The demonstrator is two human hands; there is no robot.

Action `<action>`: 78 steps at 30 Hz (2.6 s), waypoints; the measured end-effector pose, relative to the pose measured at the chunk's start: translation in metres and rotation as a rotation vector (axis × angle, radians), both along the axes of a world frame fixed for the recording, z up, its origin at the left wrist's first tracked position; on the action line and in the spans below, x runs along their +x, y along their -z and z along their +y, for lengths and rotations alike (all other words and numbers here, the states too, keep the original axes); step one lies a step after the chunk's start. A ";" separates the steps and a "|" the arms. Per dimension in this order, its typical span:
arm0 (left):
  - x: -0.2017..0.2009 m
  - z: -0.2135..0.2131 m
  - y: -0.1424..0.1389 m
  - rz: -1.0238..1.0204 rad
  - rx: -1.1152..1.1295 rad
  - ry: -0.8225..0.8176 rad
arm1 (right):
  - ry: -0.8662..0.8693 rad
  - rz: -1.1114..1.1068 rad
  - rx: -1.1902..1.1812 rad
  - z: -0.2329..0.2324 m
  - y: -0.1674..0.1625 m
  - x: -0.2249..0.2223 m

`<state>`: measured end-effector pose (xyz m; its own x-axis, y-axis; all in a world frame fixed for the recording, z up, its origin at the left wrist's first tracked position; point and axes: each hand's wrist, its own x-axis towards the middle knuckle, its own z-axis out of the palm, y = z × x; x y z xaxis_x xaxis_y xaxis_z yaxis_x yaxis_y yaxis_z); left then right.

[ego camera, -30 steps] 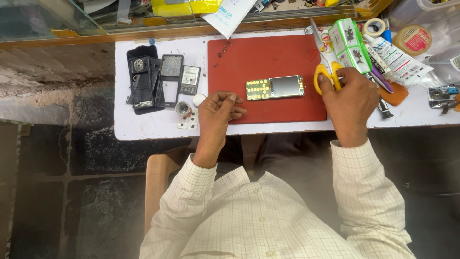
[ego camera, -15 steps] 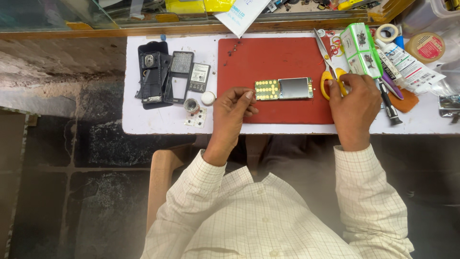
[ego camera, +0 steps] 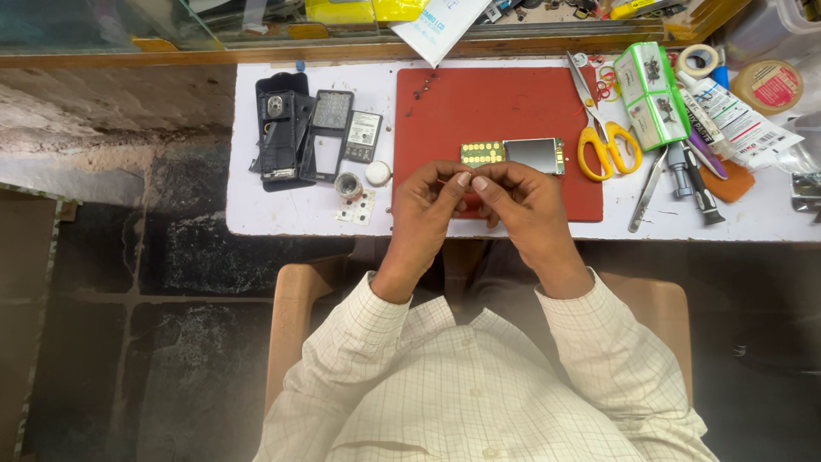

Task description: The person opens a small parts box and selects a tiny component, then uses scissors to trim a wire on a disassembled mobile phone. They apply flux paste to the circuit board and use a soldering iron with tweezers to solder the component onto the board.

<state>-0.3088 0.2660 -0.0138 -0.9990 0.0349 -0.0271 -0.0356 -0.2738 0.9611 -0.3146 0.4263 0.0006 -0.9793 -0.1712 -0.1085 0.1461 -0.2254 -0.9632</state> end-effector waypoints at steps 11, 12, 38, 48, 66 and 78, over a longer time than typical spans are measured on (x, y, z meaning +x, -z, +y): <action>0.000 0.001 0.006 0.027 -0.125 -0.027 | 0.039 0.012 0.118 -0.003 0.006 0.001; -0.001 0.001 0.006 0.017 -0.118 -0.028 | 0.034 0.012 0.121 -0.003 0.006 0.000; -0.009 -0.004 0.029 -0.132 -0.029 -0.109 | 0.487 0.509 1.215 0.113 0.027 -0.003; -0.008 -0.005 0.023 -0.145 -0.084 -0.120 | 0.491 0.560 1.301 0.106 0.032 0.010; -0.008 -0.007 0.039 -0.147 0.008 -0.132 | 0.358 0.271 1.375 0.131 0.035 -0.013; -0.007 -0.004 0.035 -0.047 0.110 -0.144 | 0.272 -0.131 0.090 0.092 0.011 0.047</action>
